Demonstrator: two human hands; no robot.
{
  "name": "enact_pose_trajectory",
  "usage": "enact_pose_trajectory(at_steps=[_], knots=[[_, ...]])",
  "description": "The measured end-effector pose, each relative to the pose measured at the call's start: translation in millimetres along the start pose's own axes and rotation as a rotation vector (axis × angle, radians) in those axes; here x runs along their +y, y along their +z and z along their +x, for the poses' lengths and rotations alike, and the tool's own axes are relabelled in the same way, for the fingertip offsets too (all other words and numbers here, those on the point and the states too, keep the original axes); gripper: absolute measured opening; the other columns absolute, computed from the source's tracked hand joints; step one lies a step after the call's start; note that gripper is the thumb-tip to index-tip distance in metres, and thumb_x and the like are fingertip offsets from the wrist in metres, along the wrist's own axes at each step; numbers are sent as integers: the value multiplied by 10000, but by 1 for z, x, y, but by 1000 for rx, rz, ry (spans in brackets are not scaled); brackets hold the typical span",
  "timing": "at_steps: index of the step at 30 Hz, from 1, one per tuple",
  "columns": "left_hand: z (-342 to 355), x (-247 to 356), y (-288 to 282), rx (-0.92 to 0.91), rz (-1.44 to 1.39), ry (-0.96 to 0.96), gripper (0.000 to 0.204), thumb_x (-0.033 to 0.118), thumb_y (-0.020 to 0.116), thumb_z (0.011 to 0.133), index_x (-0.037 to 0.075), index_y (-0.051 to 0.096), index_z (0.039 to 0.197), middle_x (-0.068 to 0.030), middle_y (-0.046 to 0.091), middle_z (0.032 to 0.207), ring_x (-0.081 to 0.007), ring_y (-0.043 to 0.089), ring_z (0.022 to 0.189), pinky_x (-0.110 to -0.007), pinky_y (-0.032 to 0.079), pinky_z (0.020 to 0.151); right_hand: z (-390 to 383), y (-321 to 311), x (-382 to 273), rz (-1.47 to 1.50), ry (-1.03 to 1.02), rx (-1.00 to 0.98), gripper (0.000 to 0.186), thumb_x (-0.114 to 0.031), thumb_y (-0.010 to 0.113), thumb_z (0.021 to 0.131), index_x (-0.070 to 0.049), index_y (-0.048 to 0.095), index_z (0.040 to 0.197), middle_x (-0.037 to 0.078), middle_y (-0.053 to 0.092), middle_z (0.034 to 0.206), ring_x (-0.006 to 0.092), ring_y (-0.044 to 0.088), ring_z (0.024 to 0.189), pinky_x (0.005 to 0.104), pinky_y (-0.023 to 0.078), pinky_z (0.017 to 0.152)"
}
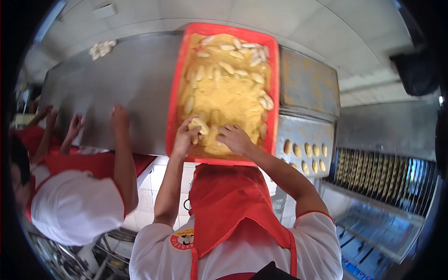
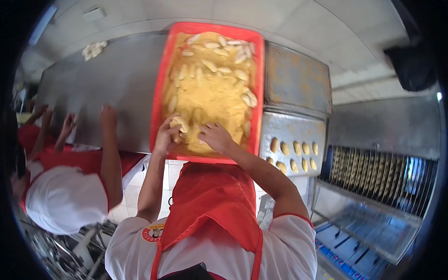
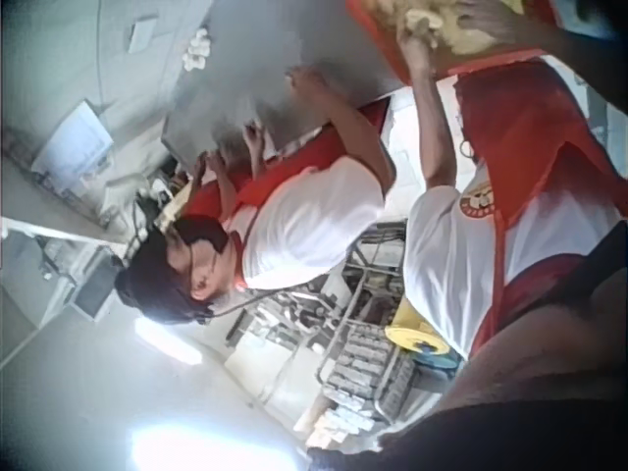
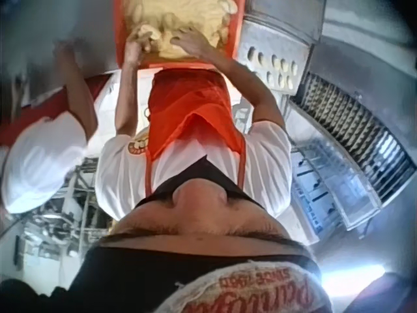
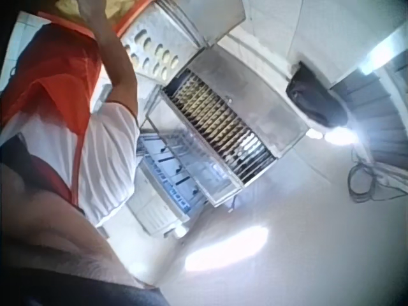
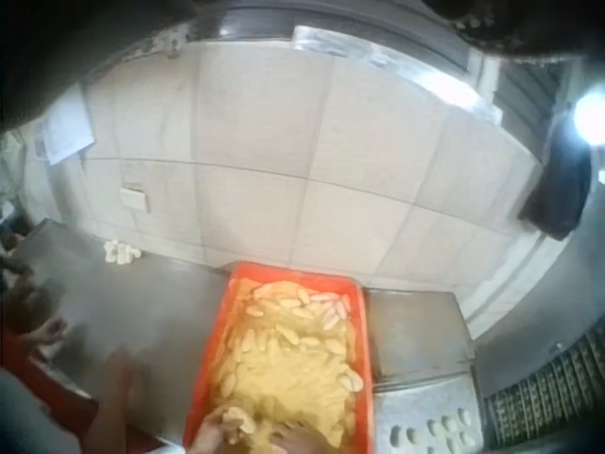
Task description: The person coats dough pieces in yellow powder, places them onto metal trays, and slides the trays into a large industrial oven rack.
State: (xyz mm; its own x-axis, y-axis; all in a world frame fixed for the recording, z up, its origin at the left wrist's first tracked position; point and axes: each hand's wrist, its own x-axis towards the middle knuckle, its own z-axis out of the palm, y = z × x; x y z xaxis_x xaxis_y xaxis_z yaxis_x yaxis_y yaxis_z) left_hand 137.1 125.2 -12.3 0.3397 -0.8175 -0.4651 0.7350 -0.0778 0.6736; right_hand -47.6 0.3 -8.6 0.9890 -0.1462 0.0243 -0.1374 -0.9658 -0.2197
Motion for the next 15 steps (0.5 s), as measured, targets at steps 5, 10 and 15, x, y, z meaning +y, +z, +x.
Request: enact_pose_trajectory(at_steps=[5,10,15], knots=[[6,-9,45,-201,-55,31,420,-27,601,840,22,513,1247,-65,605,1001,-120,590,771,-226,492,646,-13,-27,10,504,469,95,252,-187,695,730,-89,633,954,51,635,923,246,608,900,381,485,770],[17,-60,138,-325,39,-68,316,68,673,844,44,556,1136,-14,621,859,-73,559,658,-210,434,571,-128,-59,68,1037,739,423,325,-199,748,728,-29,599,963,58,626,861,180,601,801,324,477,712],[49,-162,272,-417,517,-115,250,168,723,834,45,563,982,19,539,686,-40,442,493,-202,304,417,-268,-48,196,803,1022,315,380,-262,746,674,-40,641,963,147,659,844,295,639,800,382,504,731]])
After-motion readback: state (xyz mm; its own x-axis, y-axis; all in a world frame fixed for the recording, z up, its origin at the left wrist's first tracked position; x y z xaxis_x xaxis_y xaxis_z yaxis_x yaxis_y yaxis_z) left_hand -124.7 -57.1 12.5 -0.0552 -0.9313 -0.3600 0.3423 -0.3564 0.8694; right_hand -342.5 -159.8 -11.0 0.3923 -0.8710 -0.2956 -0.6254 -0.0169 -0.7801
